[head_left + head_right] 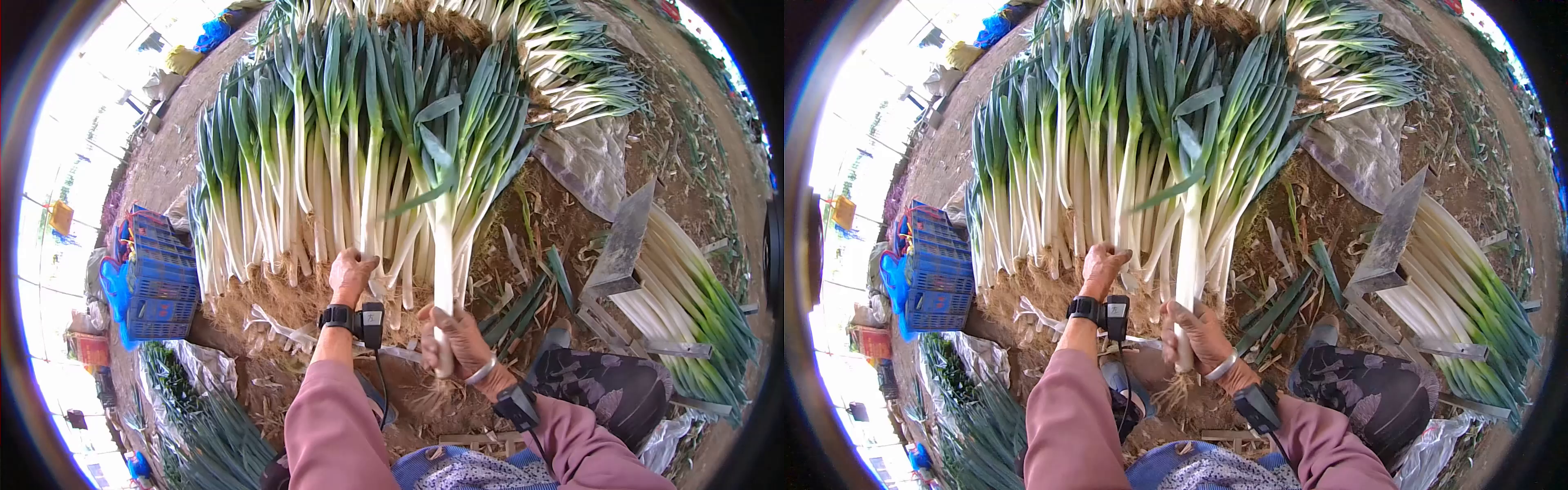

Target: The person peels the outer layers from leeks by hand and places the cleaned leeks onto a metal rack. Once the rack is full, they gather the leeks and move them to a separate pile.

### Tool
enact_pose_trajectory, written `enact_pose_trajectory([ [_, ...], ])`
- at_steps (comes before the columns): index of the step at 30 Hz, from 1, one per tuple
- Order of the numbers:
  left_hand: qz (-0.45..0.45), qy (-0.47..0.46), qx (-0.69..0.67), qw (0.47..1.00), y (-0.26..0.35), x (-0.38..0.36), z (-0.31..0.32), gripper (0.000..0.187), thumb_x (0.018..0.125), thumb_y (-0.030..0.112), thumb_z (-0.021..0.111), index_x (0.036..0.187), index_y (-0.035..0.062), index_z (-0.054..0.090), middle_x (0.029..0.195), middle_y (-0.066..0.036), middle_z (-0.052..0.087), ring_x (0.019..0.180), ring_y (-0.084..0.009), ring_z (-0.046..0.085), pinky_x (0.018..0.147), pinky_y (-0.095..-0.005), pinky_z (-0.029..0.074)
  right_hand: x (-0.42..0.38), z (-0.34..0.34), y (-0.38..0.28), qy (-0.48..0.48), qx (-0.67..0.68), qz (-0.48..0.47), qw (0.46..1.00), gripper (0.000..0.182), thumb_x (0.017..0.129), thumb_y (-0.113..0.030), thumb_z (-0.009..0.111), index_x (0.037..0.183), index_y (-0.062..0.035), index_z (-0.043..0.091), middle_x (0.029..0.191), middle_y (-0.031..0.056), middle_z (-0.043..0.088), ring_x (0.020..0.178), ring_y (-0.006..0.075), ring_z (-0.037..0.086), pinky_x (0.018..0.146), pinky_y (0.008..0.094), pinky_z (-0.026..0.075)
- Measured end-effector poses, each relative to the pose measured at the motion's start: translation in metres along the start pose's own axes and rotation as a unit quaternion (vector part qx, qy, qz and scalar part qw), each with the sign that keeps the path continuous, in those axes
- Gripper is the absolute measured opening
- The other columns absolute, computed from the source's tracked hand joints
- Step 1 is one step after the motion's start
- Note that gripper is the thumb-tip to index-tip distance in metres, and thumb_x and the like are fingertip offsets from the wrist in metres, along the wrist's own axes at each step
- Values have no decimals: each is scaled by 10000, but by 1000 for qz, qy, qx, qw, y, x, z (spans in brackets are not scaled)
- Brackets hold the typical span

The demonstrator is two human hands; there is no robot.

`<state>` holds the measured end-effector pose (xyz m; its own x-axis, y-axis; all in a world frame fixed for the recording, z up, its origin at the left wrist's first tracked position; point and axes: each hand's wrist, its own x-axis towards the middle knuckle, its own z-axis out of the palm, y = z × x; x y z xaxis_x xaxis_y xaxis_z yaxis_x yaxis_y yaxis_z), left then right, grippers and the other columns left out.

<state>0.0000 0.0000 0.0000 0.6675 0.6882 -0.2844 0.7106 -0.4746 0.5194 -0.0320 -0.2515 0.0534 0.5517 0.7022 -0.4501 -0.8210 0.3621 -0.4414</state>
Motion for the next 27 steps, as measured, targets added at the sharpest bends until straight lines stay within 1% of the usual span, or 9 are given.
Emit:
enact_pose_trajectory([
  [2, 64, -66, -23, 996, 11, -13, -21, 374, 749, 324, 702, 937, 4, 657, 884, -137, 657, 825, -221, 616, 756, -364, 494, -17, 27, -18, -43, 29, -81, 995, 289, 911, -263, 612, 1032, -14, 530, 575, 30, 488, 427, 139, 505, 405, 288, 447],
  [5, 62, -82, -300, 948, 32, -39, -75, 282, 825, 286, 655, 812, 12, 592, 702, -55, 543, 553, -148, 537, 498, -293, 464, -30, 55, -29, -57, -15, -141, 988, 301, 933, -250, 572, 1088, 4, 523, 563, 26, 484, 425, 130, 515, 400, 272, 445],
  [8, -15, -117, -402, 908, 47, -104, -124, 249, 918, 298, 567, 881, 53, 543, 703, -13, 552, 519, -63, 524, 401, -183, 444, -39, 65, -7, -55, 13, -82, 995, 263, 919, -197, 585, 1091, -8, 523, 591, 37, 503, 441, 146, 520, 399, 280, 453],
  [10, -37, -182, -503, 844, 14, -135, -135, 220, 926, 270, 558, 943, 52, 535, 688, -6, 563, 507, -85, 562, 375, -213, 470, -38, 67, 10, -34, 18, -31, 999, 261, 914, -189, 586, 1090, -7, 522, 620, 39, 517, 468, 149, 533, 402, 280, 458],
  [13, -92, -196, -533, 818, 8, -208, -139, 196, 909, 174, 573, 1046, 37, 544, 847, -52, 605, 659, -106, 607, 515, -229, 528, -39, 57, 30, -29, -30, 64, 997, 270, 896, -181, 585, 1091, -5, 521, 725, 56, 562, 616, 156, 584, 501, 307, 505],
  [17, -139, -303, -479, 812, -9, -263, -132, 467, 844, 115, 597, 1281, 13, 467, 1038, -78, 603, 887, -154, 595, 765, -287, 515, -49, 51, 82, -17, -279, -14, 960, 407, 853, -198, 627, 1171, 44, 545, 1026, 132, 625, 939, 191, 601, 854, 302, 477],
  [20, -147, -290, -508, 798, -21, -292, -137, 468, 852, 140, 603, 1280, 15, 464, 1019, -65, 599, 857, -145, 599, 705, -270, 517, -61, 47, 110, -46, -267, -4, 963, 490, 885, -275, 627, 1243, 30, 492, 1147, 141, 569, 1016, 189, 567, 879, 318, 463],
  [22, -100, -275, -483, 826, -18, -305, -152, 448, 860, 157, 598, 1265, 18, 466, 976, -58, 603, 774, -130, 608, 627, -244, 511, -77, 66, 101, -111, -87, 96, 985, 617, 889, -395, 618, 1319, -6, 410, 1240, 165, 507, 1112, 227, 529, 941, 345, 448],
  [27, -67, -254, -490, 831, 2, -380, -215, 492, 861, 224, 618, 1248, -6, 420, 882, -96, 604, 683, -133, 623, 572, -234, 511, -74, 118, 65, -157, 115, 37, 980, 673, 894, -527, 514, 1341, -49, 359, 1245, 258, 511, 1139, 398, 529, 994, 522, 426],
])
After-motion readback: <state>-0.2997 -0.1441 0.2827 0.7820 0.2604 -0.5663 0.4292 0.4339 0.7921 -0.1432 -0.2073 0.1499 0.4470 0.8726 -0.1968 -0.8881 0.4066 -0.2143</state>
